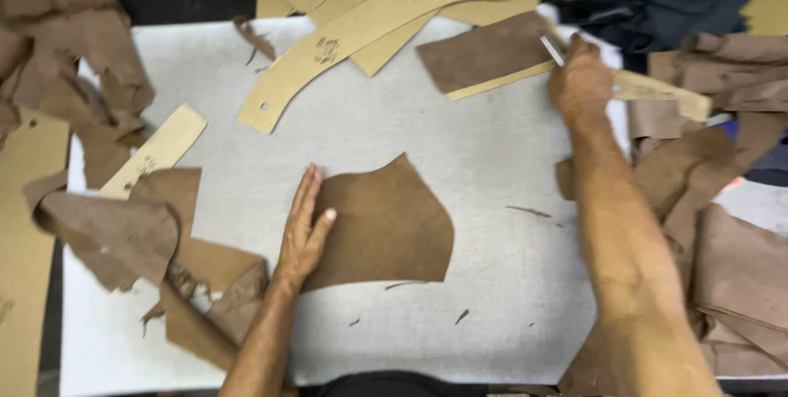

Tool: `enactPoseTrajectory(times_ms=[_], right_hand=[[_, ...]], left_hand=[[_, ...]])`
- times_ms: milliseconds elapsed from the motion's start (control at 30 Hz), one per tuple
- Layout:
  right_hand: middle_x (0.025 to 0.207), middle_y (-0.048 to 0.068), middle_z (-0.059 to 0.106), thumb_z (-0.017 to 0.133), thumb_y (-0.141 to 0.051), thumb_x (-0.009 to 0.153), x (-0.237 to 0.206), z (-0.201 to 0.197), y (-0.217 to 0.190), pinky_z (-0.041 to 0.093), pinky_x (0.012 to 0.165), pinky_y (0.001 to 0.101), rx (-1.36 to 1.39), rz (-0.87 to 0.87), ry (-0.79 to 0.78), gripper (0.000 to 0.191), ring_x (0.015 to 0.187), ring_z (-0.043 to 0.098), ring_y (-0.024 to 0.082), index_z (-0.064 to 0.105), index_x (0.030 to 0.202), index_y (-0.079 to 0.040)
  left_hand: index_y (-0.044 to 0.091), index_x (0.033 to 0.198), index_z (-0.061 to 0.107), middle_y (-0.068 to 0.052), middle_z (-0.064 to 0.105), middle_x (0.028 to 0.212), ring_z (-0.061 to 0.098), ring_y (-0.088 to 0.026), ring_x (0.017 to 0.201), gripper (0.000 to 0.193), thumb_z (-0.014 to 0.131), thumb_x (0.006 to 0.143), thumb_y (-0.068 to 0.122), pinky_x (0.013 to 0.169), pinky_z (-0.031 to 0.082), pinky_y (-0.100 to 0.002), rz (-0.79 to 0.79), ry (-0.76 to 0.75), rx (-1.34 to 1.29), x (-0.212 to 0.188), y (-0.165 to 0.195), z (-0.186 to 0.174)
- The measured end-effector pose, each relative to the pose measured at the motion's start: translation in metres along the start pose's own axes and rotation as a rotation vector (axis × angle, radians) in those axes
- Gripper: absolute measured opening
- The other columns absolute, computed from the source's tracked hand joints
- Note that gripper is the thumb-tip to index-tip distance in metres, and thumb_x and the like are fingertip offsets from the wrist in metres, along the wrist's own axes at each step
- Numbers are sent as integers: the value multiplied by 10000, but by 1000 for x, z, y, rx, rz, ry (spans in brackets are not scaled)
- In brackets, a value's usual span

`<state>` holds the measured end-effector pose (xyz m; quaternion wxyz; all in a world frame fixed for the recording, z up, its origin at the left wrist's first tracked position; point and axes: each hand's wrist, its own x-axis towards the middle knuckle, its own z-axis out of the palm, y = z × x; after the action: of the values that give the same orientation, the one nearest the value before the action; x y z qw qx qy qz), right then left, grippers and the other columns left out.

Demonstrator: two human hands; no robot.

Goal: The person uses a utility knife to cut brown leather pieces on a white worktable. They place cardboard templates on the leather, trace around them, and cut out shapes. The person repeatedly repositions templates and cuts multiple pieces, then stacks the cut leather pieces on the table.

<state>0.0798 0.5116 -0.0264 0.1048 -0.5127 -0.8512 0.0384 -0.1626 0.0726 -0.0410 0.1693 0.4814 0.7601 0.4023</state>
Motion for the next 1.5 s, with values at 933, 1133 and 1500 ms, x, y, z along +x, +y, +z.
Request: enactPoseTrajectory(times_ms=[933,1133,1500], right_hand=[[674,28,576,683,-113,988,-348,-12,-147,332,413,232,1179,737,-407,130,485,457,81,650,1018,9],[832,73,712,758,-136,927,-329,-21,-159,476,515,230,904,577,-216,266,592,597,80,690,1112,42],[1280,235,703,742,16,935,-371,-19,-157,612,923,368,421,-1,35,238,1154,713,340,730,1172,28]], left_hand=[[65,1205,741,-60,713,1288,641,-224,1164,312,744,894,82,1033,509,-381,157,-25,160,-62,-30,-55],[89,1199,749,-36,645,1364,574,-231,1124,343,788,861,128,981,459,-408,192,-115,277,-45,-18,-50],[70,1360,651,-72,505,1539,522,-276,1135,738,886,675,214,1010,408,-422,184,-368,257,-4,-19,-69]])
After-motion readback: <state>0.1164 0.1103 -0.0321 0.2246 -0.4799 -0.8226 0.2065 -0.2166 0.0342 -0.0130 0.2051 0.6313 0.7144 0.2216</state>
